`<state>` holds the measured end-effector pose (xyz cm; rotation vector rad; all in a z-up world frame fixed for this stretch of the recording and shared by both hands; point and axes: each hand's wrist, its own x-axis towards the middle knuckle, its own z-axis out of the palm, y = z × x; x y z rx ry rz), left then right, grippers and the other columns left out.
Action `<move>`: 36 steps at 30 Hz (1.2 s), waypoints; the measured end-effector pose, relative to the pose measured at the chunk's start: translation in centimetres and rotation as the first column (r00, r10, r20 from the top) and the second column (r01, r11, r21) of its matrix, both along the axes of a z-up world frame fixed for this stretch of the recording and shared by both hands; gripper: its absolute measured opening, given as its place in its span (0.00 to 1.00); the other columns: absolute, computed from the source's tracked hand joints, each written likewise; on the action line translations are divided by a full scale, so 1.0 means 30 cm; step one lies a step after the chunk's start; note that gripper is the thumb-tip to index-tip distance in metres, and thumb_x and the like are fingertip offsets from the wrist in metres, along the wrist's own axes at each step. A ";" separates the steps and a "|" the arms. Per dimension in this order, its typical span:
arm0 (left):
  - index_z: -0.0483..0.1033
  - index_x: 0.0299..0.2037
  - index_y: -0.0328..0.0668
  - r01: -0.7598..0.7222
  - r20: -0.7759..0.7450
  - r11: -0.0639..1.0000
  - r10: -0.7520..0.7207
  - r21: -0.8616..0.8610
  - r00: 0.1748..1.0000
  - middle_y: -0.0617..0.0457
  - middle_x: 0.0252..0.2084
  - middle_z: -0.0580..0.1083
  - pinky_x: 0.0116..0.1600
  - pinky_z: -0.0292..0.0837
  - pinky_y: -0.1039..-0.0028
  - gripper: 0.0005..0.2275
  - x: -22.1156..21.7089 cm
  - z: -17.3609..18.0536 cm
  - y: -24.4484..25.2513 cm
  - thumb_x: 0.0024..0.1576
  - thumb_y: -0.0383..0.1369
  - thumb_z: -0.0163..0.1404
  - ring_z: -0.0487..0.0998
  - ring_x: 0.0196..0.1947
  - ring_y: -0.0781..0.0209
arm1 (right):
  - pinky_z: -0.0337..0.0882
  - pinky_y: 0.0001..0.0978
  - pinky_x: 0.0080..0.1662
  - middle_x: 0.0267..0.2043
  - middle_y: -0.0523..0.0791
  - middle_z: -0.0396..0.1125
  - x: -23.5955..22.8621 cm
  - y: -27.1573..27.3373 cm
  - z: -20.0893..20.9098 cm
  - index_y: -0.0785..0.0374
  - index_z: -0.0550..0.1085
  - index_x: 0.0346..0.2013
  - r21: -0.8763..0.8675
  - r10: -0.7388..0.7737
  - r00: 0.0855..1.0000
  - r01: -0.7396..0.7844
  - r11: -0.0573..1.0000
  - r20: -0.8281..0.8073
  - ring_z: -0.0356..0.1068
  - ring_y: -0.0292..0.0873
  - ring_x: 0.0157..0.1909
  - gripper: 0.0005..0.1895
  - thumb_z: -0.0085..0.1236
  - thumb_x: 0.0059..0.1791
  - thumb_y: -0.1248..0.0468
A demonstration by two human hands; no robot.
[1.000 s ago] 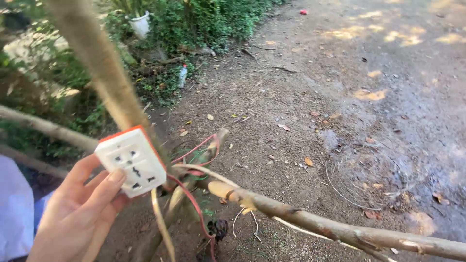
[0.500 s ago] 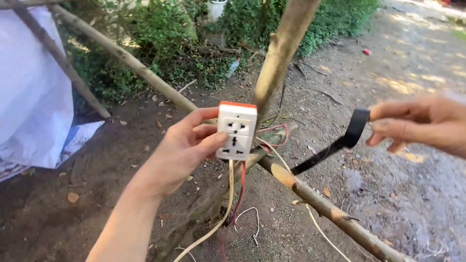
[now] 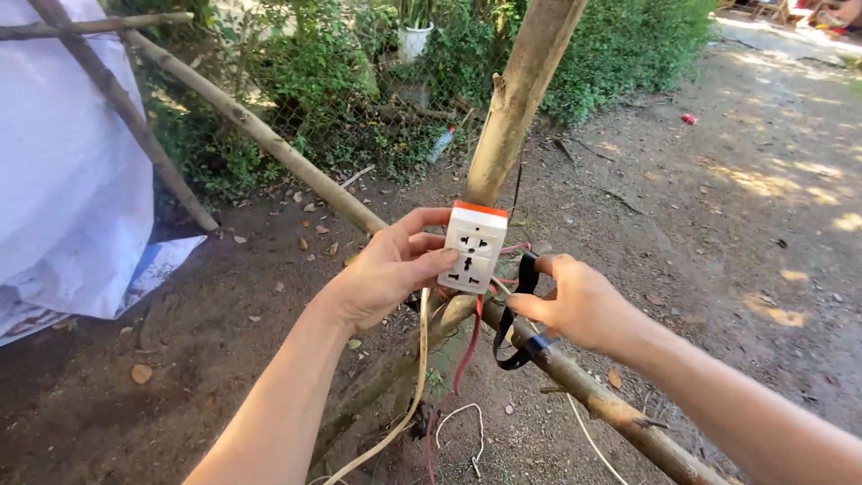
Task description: Securing an electrical outlet to a wooden branch structure using electrical tape and routing the wires along the frame.
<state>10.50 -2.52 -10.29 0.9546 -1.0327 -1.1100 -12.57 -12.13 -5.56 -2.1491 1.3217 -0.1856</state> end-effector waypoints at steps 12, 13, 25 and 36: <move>0.71 0.66 0.44 -0.038 -0.048 0.994 0.043 0.098 0.998 0.33 0.53 0.75 0.55 0.81 0.58 0.24 -0.034 0.028 0.054 0.58 0.26 0.57 0.79 0.53 0.46 | 0.76 0.55 0.57 0.50 0.45 0.78 -0.014 0.179 0.169 0.57 0.77 0.56 -0.286 0.060 0.966 -0.133 0.949 -0.252 0.78 0.49 0.56 0.23 0.52 0.53 0.49; 0.71 0.66 0.44 -0.035 -0.045 0.994 0.040 0.100 0.998 0.33 0.53 0.75 0.55 0.81 0.58 0.24 -0.039 0.030 0.055 0.58 0.26 0.57 0.79 0.53 0.46 | 0.76 0.55 0.57 0.50 0.45 0.78 -0.022 0.183 0.169 0.57 0.77 0.56 -0.284 0.057 0.967 -0.129 0.950 -0.248 0.78 0.49 0.56 0.23 0.52 0.53 0.49; 0.72 0.64 0.42 -0.087 -0.190 0.995 0.096 0.055 0.977 0.36 0.50 0.76 0.49 0.83 0.58 0.24 -0.038 0.005 0.055 0.57 0.26 0.59 0.80 0.48 0.49 | 0.79 0.33 0.31 0.37 0.53 0.77 -0.009 0.301 0.199 0.78 0.84 0.52 0.390 -0.048 0.796 -0.243 0.888 0.604 0.76 0.45 0.33 0.21 0.53 0.51 0.67; 0.68 0.65 0.38 -0.064 -0.162 0.998 0.067 0.028 0.985 0.37 0.48 0.78 0.51 0.78 0.59 0.27 -0.009 0.003 0.058 0.53 0.29 0.58 0.80 0.48 0.50 | 0.84 0.34 0.56 0.65 0.59 0.76 0.122 0.307 0.194 0.77 0.77 0.37 0.467 -0.232 0.837 -0.031 0.884 0.496 0.83 0.51 0.53 0.12 0.51 0.54 0.68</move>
